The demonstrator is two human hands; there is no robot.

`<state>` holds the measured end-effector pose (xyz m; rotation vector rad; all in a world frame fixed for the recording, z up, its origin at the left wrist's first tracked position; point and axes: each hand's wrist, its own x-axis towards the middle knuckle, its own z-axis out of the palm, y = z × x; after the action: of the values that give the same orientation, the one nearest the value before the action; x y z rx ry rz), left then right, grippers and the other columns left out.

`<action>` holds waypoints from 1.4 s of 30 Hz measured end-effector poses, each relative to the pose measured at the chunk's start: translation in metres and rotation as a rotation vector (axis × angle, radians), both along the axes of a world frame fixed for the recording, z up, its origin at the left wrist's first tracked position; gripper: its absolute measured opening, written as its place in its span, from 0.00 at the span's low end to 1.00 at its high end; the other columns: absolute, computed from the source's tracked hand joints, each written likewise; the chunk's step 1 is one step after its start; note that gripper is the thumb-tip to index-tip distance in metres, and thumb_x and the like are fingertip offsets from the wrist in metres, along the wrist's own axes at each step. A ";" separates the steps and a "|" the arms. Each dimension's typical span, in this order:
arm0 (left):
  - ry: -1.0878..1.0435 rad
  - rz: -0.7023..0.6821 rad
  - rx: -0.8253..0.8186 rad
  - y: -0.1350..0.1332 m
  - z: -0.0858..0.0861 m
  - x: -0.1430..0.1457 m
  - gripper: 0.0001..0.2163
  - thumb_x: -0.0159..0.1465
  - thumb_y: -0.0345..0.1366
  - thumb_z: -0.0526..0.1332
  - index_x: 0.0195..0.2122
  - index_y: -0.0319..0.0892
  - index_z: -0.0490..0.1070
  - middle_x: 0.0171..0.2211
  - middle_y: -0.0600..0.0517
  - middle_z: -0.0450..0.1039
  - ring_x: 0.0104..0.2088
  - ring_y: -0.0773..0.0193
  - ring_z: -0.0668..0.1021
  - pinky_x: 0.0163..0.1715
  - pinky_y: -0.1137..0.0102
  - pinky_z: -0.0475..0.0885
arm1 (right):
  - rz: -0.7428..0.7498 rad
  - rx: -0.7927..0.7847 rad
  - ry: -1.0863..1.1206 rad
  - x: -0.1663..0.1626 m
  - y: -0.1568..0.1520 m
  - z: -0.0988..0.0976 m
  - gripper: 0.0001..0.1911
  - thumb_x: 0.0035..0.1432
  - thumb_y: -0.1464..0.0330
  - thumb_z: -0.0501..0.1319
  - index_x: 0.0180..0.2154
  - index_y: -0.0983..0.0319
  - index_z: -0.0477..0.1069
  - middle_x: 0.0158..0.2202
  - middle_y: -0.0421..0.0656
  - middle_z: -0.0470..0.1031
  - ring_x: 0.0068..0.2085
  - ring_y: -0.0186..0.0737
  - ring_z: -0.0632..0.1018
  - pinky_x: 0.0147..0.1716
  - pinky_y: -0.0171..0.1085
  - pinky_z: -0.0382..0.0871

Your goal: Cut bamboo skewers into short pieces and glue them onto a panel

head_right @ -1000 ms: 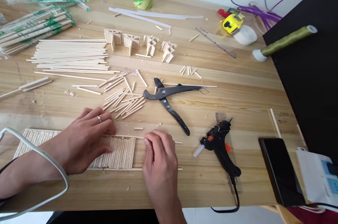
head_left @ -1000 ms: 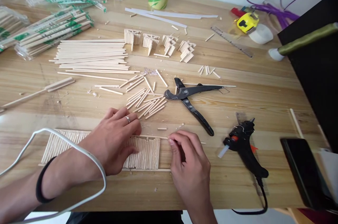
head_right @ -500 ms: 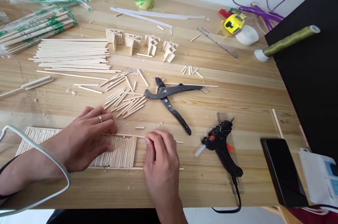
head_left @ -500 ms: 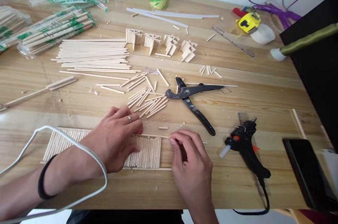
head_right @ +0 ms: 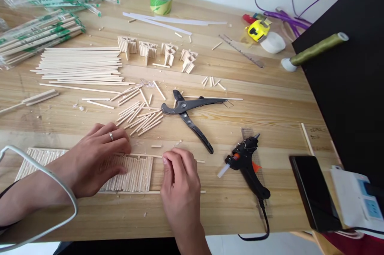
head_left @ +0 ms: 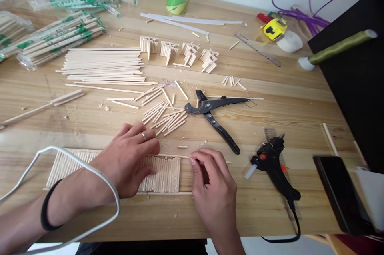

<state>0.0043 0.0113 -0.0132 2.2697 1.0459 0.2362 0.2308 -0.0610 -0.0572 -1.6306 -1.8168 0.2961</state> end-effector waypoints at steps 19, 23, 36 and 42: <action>-0.051 0.022 0.043 -0.003 -0.010 -0.003 0.09 0.60 0.28 0.66 0.38 0.44 0.68 0.39 0.51 0.76 0.44 0.51 0.72 0.45 0.57 0.61 | 0.008 0.001 0.064 0.000 0.000 -0.001 0.06 0.72 0.76 0.59 0.43 0.60 0.74 0.43 0.45 0.76 0.45 0.39 0.79 0.47 0.38 0.75; -0.015 0.027 0.035 -0.004 -0.011 -0.003 0.09 0.60 0.29 0.67 0.38 0.45 0.68 0.40 0.50 0.77 0.46 0.50 0.72 0.46 0.56 0.62 | 0.005 0.012 0.064 -0.001 0.000 -0.001 0.06 0.72 0.74 0.59 0.43 0.59 0.74 0.42 0.45 0.76 0.44 0.41 0.80 0.46 0.39 0.76; -0.032 0.065 0.011 -0.009 -0.013 -0.004 0.11 0.58 0.29 0.69 0.39 0.44 0.69 0.43 0.49 0.76 0.47 0.49 0.73 0.47 0.55 0.62 | 0.029 0.055 0.028 0.001 0.001 -0.006 0.07 0.73 0.72 0.59 0.42 0.59 0.75 0.41 0.45 0.77 0.42 0.41 0.81 0.42 0.38 0.76; -0.020 0.051 -0.012 -0.008 -0.009 -0.005 0.11 0.59 0.29 0.69 0.39 0.44 0.69 0.44 0.49 0.77 0.48 0.49 0.73 0.49 0.55 0.63 | 0.038 0.064 0.038 0.000 0.001 -0.005 0.07 0.73 0.73 0.58 0.41 0.58 0.74 0.41 0.44 0.77 0.41 0.41 0.81 0.41 0.38 0.77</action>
<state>-0.0009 0.0036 -0.0221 2.2278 1.0933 0.2729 0.2309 -0.0597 -0.0627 -1.5378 -1.8120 0.2810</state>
